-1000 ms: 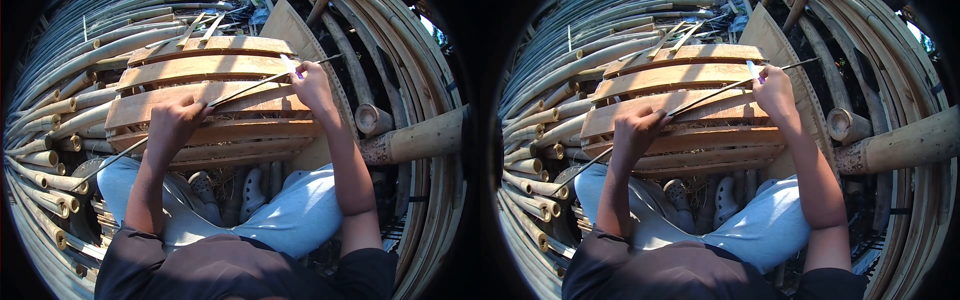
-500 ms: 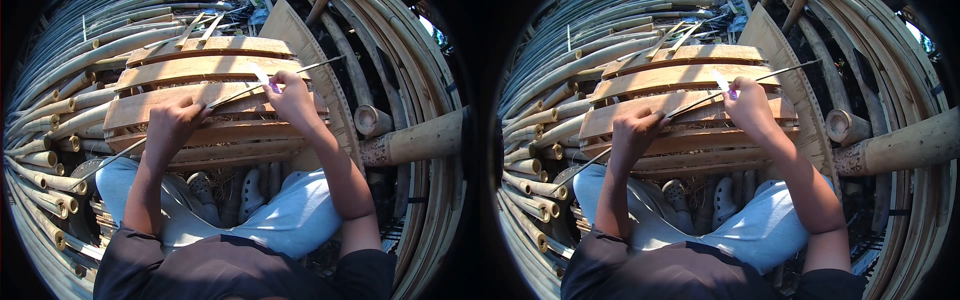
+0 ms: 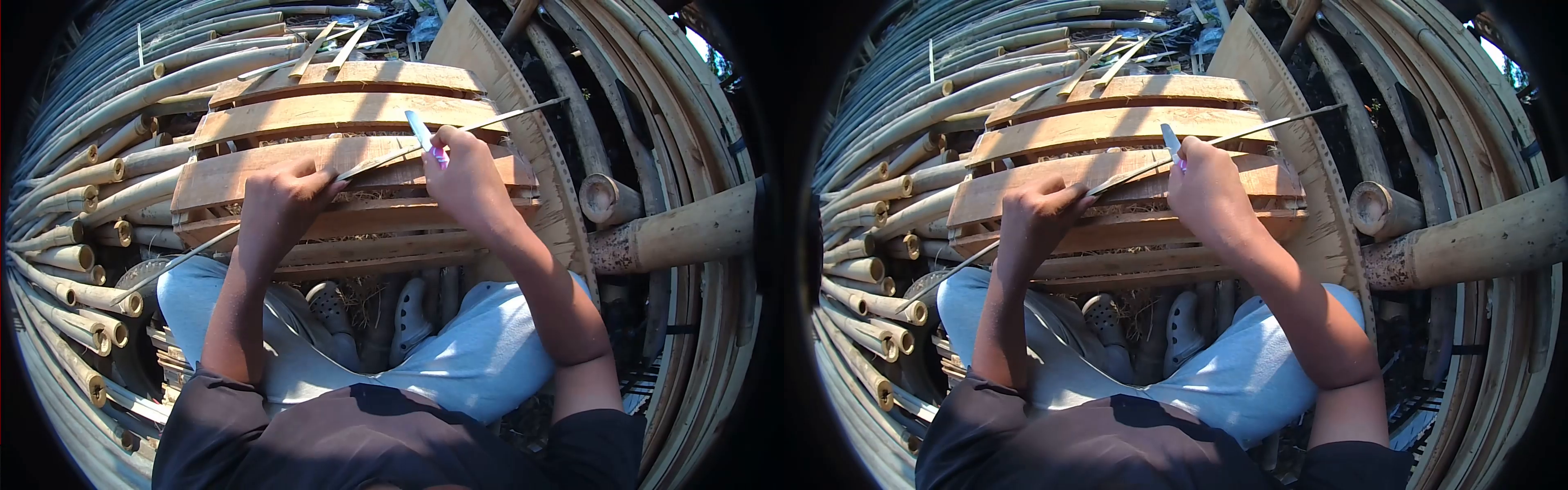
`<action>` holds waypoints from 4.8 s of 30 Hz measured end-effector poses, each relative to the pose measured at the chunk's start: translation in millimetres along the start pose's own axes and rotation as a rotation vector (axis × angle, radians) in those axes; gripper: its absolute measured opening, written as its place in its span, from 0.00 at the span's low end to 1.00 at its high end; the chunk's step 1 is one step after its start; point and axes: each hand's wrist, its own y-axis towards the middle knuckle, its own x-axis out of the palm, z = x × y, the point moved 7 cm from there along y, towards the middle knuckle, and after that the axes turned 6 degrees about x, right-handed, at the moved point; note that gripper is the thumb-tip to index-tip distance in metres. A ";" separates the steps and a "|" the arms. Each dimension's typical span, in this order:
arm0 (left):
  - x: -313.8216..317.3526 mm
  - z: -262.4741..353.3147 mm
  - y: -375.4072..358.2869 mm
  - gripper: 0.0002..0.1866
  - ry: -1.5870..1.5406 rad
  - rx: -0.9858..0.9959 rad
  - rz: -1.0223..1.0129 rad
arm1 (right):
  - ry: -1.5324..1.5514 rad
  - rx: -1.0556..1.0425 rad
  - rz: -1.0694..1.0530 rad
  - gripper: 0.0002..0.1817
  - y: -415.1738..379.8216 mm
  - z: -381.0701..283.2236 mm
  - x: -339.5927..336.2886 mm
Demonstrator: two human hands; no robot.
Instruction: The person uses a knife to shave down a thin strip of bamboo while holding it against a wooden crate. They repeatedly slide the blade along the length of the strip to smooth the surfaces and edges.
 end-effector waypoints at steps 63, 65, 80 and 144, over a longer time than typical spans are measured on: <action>0.9 14.2 2.5 0.12 0.097 0.028 0.025 | -0.158 0.297 0.122 0.22 45.7 87.9 -32.2; 0.1 16.3 1.8 0.12 0.098 0.063 0.037 | -0.157 0.245 0.105 0.23 46.8 94.4 -25.9; 6.8 10.1 1.5 0.10 0.084 0.018 -0.008 | 0.003 0.571 -0.084 0.27 63.9 122.1 -34.2; 0.2 16.9 9.6 0.14 0.112 0.079 0.105 | -0.107 0.428 -0.239 0.28 27.2 55.9 -17.4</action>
